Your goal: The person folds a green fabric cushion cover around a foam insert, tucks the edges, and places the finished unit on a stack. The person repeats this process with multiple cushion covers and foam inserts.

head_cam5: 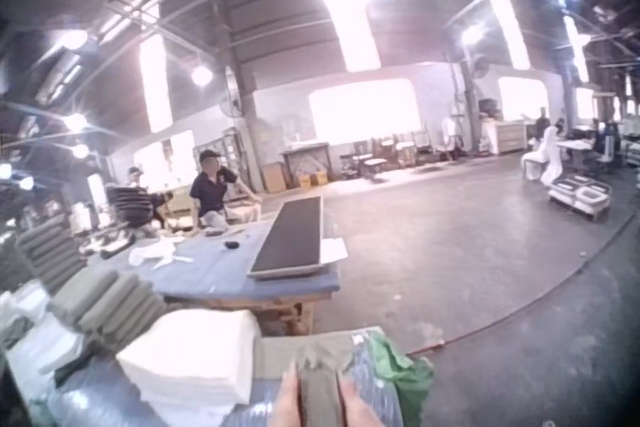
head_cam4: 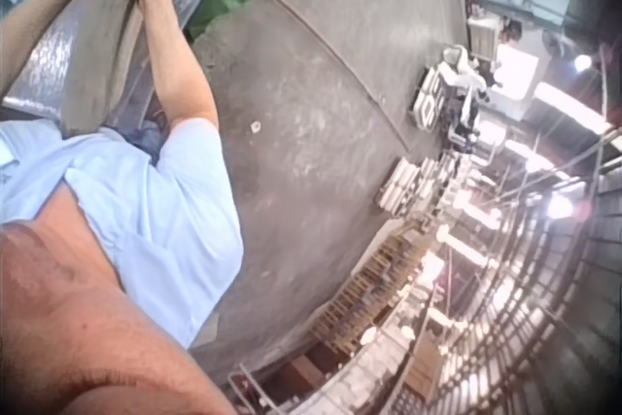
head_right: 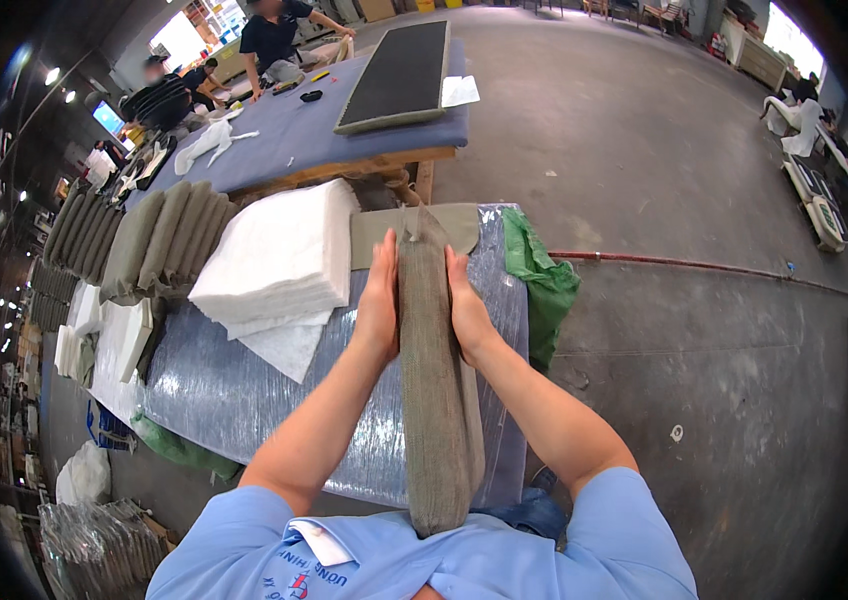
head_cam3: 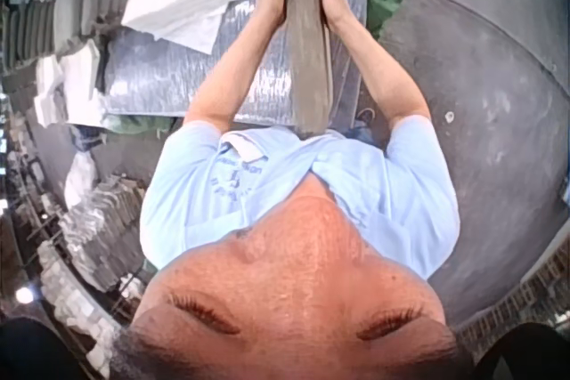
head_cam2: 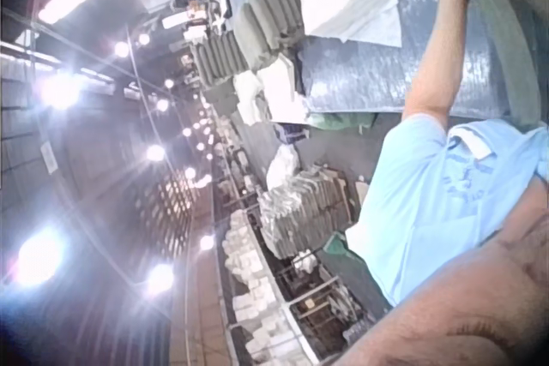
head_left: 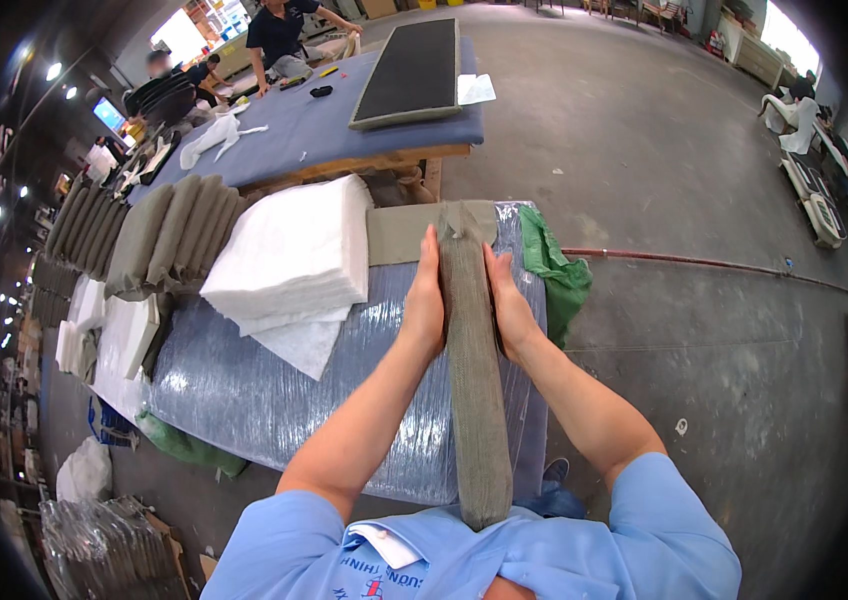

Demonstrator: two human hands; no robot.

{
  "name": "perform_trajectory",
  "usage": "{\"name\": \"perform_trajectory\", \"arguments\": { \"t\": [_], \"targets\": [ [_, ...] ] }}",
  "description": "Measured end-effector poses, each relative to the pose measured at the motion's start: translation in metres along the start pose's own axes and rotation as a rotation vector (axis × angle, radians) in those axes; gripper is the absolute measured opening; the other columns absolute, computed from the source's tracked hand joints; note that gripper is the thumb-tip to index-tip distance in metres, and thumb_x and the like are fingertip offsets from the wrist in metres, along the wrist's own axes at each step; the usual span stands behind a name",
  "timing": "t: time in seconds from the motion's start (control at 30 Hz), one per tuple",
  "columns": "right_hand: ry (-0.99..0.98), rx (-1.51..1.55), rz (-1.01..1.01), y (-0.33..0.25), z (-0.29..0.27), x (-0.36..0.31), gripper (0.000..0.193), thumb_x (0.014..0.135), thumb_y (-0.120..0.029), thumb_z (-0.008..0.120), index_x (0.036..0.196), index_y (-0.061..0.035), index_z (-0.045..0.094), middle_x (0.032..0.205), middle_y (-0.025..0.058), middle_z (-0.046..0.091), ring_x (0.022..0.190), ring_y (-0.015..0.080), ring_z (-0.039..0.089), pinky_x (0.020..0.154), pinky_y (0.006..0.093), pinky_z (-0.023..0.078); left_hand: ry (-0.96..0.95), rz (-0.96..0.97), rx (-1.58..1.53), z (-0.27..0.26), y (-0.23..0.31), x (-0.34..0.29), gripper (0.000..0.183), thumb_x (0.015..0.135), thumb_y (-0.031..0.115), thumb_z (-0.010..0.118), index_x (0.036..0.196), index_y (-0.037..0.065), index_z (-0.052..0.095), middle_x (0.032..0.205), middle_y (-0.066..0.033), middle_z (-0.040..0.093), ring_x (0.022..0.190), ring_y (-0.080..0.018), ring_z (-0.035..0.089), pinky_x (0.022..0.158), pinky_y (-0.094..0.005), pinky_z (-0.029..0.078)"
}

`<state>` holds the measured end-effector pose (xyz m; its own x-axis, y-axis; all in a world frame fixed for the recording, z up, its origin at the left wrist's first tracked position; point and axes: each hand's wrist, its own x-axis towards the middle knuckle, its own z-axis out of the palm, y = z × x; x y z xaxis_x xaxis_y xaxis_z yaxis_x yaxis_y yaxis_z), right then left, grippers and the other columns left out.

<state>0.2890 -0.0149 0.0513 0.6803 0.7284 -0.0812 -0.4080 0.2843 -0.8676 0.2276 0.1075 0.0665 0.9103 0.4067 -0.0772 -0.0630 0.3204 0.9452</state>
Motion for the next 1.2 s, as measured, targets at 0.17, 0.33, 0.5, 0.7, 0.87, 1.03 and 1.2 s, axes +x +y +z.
{"name": "perform_trajectory", "arguments": {
  "t": [0.17, 0.33, 0.5, 0.7, 0.87, 1.03, 1.2],
  "targets": [
    [0.038, -0.046, 0.004, -0.011, 0.002, 0.018, 0.096, 0.101, -0.077, 0.02, 0.167, -0.008, 0.008, 0.173, 0.0118, 0.012, 0.159, 0.0243, 0.012, 0.128, 0.0382, 0.014, 0.07, -0.002, 0.16, 0.029, 0.02, 0.015, 0.071, 0.11, 0.062, 0.023, 0.168, 0.025, 0.01, 0.172, -0.0129, 0.018, 0.156, -0.0275, 0.022, 0.126, -0.039, 0.02],
    [0.102, -0.482, -0.183, -0.021, 0.006, 0.024, 0.098, 0.1, -0.079, 0.021, 0.167, -0.0079, 0.009, 0.172, 0.0189, 0.011, 0.16, 0.0306, 0.008, 0.128, 0.0428, 0.011, 0.058, 0.043, 0.168, 0.029, 0.001, 0.017, 0.069, 0.109, 0.063, 0.022, 0.168, 0.028, 0.014, 0.174, -0.0093, 0.015, 0.159, -0.0269, 0.016, 0.127, -0.038, 0.018],
    [0.044, -0.349, -0.066, -0.027, 0.014, 0.02, 0.099, 0.099, -0.08, 0.02, 0.167, -0.0087, 0.008, 0.172, 0.0197, 0.006, 0.16, 0.0326, 0.003, 0.128, 0.0439, 0.007, 0.001, 0.047, 0.084, 0.024, -0.006, 0.023, 0.071, 0.109, 0.063, 0.021, 0.167, 0.021, 0.019, 0.171, -0.0108, 0.022, 0.156, -0.0264, 0.022, 0.125, -0.037, 0.02],
    [-0.002, -0.114, -0.047, -0.034, -0.013, 0.036, 0.099, 0.097, -0.082, 0.021, 0.168, -0.0141, 0.004, 0.174, 0.0161, 0.004, 0.16, 0.0274, 0.009, 0.128, 0.0388, 0.011, -0.044, -0.117, 0.036, 0.015, 0.002, 0.05, 0.073, 0.109, 0.064, 0.023, 0.163, 0.015, 0.034, 0.161, -0.0085, 0.042, 0.146, -0.0235, 0.041, 0.121, -0.0354, 0.031],
    [0.056, -0.234, -0.089, -0.024, -0.018, 0.056, 0.098, 0.098, -0.081, 0.022, 0.168, -0.0144, 0.006, 0.174, 0.0161, 0.005, 0.16, 0.0273, 0.009, 0.128, 0.0401, 0.013, 0.008, -0.039, -0.026, 0.031, -0.005, 0.064, 0.081, 0.107, 0.067, 0.021, 0.163, 0.009, 0.032, 0.167, -0.01, 0.032, 0.154, -0.0237, 0.029, 0.125, -0.0356, 0.023],
    [0.101, -0.524, -0.167, -0.016, -0.022, 0.063, 0.097, 0.099, -0.079, 0.025, 0.167, -0.0131, 0.007, 0.174, 0.0157, 0.007, 0.16, 0.0288, 0.008, 0.128, 0.0422, 0.011, 0.06, 0.049, 0.032, 0.037, -0.016, 0.067, 0.079, 0.108, 0.065, 0.022, 0.165, 0.01, 0.025, 0.17, -0.0129, 0.025, 0.157, -0.0255, 0.022, 0.125, -0.0352, 0.021],
    [0.045, -0.684, -0.249, -0.022, 0.014, 0.069, 0.092, 0.102, -0.075, 0.024, 0.167, -0.0123, 0.007, 0.173, 0.0145, 0.007, 0.16, 0.0291, 0.006, 0.128, 0.0412, 0.011, 0.095, 0.057, 0.012, -0.001, -0.019, 0.073, 0.076, 0.11, 0.062, 0.022, 0.166, 0.01, 0.02, 0.171, -0.0124, 0.023, 0.157, -0.0253, 0.022, 0.126, -0.0343, 0.02]
  ]
}}
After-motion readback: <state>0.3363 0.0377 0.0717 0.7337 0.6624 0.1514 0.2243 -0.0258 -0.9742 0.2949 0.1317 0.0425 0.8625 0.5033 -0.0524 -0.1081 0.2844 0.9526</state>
